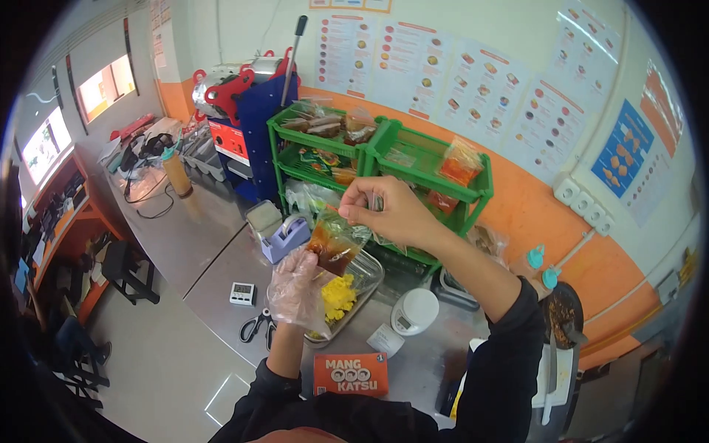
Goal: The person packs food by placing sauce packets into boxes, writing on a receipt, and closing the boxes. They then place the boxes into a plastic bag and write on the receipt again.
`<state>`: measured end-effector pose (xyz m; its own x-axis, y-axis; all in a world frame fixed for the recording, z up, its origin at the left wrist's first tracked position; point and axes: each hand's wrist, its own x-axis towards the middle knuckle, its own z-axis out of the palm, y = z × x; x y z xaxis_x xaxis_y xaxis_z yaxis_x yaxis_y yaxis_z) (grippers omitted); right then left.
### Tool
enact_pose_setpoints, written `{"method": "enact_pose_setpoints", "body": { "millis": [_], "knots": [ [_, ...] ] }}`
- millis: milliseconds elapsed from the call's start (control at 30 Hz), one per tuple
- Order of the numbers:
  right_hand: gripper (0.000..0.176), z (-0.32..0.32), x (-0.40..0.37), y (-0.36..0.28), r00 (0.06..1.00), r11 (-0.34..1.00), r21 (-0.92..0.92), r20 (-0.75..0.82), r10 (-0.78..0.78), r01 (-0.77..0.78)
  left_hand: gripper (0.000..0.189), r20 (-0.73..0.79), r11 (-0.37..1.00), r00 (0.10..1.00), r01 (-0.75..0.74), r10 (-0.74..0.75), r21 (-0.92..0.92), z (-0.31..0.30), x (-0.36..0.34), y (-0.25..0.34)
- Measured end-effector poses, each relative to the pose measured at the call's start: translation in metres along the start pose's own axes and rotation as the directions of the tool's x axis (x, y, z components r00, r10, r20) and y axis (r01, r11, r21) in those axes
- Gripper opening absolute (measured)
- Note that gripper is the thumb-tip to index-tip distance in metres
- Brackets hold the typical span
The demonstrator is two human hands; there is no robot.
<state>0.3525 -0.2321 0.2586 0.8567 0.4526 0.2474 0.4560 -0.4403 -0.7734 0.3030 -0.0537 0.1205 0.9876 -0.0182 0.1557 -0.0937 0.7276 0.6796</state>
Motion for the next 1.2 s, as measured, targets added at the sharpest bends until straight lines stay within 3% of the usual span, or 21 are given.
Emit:
{"method": "enact_pose_setpoints", "body": {
  "millis": [67, 200, 300, 400, 433, 533, 700, 800, 833, 867, 933, 967, 1000, 1033, 1067, 1200],
  "knots": [
    [0.021, -0.006, -0.016, -0.002, 1.000, 1.000, 0.023, 0.011, 0.004, -0.004, 0.029, -0.063, 1.000, 0.998, 0.004, -0.004, 0.009, 0.007, -0.010, -0.006],
    [0.019, -0.024, -0.066, -0.008, 0.999, 0.998, -0.051, 0.020, 0.036, -0.035, 0.030, -0.046, 0.993, 0.998, 0.040, -0.045, -0.109, 0.027, -0.040, -0.016],
    [0.015, -0.032, -0.106, -0.021, 0.999, 0.979, -0.197, -0.019, 0.049, -0.052, 0.034, 0.216, 0.994, 0.976, 0.042, -0.020, -0.097, 0.052, -0.053, -0.013],
    [0.014, -0.036, -0.146, -0.041, 0.998, 0.952, -0.304, -0.067, -0.009, -0.012, 0.036, 0.367, 0.938, 0.927, -0.197, 0.084, 0.284, 0.082, -0.050, -0.014],
    [0.011, -0.041, -0.160, -0.044, 0.997, 0.935, -0.348, -0.055, 0.051, -0.067, 0.035, 0.429, 0.887, 0.900, -0.259, 0.078, 0.382, 0.098, -0.054, -0.009],
    [0.010, -0.052, -0.200, -0.041, 0.984, 0.903, -0.429, -0.158, -0.087, 0.011, 0.026, 0.481, 0.759, 0.877, -0.302, -0.016, 0.577, 0.126, -0.053, -0.021],
    [0.010, -0.081, -0.282, -0.057, 0.960, 0.932, -0.352, -0.281, -0.014, -0.089, 0.025, 0.506, 0.786, 0.862, -0.325, 0.017, 0.526, 0.187, -0.101, -0.052],
    [0.011, -0.092, -0.327, -0.073, 0.935, 0.931, -0.303, -0.342, 0.095, -0.205, 0.020, 0.546, 0.846, 0.835, -0.243, -0.066, 0.475, 0.206, -0.123, -0.068],
    [0.011, -0.095, -0.343, -0.076, 0.928, 0.918, -0.305, -0.343, 0.143, -0.254, 0.023, 0.543, 0.834, 0.825, -0.185, -0.156, 0.520, 0.212, -0.134, -0.068],
    [0.011, -0.097, -0.360, -0.076, 0.918, 0.903, -0.300, -0.342, 0.200, -0.308, 0.023, 0.593, 0.823, 0.772, -0.174, -0.227, 0.541, 0.214, -0.141, -0.072],
    [0.009, -0.095, -0.395, -0.060, 0.937, 0.908, -0.330, -0.316, 0.149, -0.256, 0.023, 0.665, 0.796, 0.645, -0.142, -0.377, 0.589, 0.210, -0.152, -0.082],
    [0.009, -0.093, -0.412, -0.043, 0.946, 0.918, -0.326, -0.298, 0.129, -0.227, 0.022, 0.700, 0.735, 0.602, -0.260, -0.384, 0.627, 0.208, -0.159, -0.090],
    [0.009, -0.092, -0.427, -0.030, 0.956, 0.925, -0.329, -0.276, 0.098, -0.190, 0.023, 0.692, 0.696, 0.558, -0.259, -0.458, 0.670, 0.206, -0.166, -0.103],
    [0.009, -0.090, -0.439, -0.026, 0.936, 0.893, -0.309, -0.237, 0.261, -0.327, 0.024, 0.679, 0.655, 0.517, -0.267, -0.522, 0.707, 0.199, -0.171, -0.122],
    [0.009, -0.085, -0.450, -0.012, 0.919, 0.887, -0.268, -0.225, 0.323, -0.377, 0.025, 0.661, 0.611, 0.476, -0.282, -0.580, 0.739, 0.192, -0.175, -0.140],
    [0.013, -0.043, -0.502, 0.085, 0.849, 0.862, -0.109, -0.270, 0.454, -0.495, 0.027, 0.607, 0.414, 0.502, -0.449, -0.616, 0.792, 0.163, -0.206, -0.219]
  ]
}}
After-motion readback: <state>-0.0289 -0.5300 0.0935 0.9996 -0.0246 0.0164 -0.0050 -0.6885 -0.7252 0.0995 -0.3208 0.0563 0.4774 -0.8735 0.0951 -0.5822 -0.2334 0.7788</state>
